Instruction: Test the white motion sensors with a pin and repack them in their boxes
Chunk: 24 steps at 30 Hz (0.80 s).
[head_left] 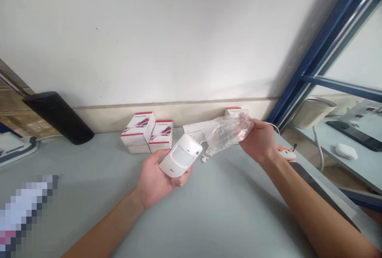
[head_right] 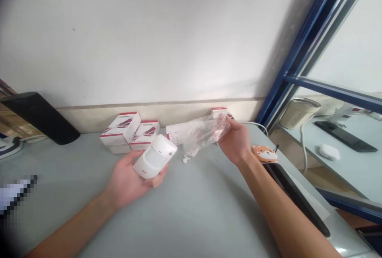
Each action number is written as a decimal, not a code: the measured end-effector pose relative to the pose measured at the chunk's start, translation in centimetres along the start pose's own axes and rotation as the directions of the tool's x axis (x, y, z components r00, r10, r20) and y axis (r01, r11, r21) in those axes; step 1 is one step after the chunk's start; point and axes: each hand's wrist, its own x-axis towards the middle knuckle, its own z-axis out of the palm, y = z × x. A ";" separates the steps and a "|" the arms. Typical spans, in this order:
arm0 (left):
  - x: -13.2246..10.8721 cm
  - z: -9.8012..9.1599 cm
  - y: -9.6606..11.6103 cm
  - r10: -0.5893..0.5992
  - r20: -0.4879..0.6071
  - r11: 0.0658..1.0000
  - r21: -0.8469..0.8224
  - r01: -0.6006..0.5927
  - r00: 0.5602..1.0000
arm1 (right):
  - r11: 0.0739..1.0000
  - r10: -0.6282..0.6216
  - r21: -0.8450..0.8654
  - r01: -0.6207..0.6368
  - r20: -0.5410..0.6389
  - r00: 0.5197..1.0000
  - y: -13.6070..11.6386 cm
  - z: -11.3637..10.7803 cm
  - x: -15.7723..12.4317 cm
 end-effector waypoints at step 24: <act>-0.2 0.3 -0.6 -0.046 0.048 0.999 0.005 0.045 0.998 | 0.989 0.127 0.070 -0.128 0.018 0.992 1.5 2.1 -1.0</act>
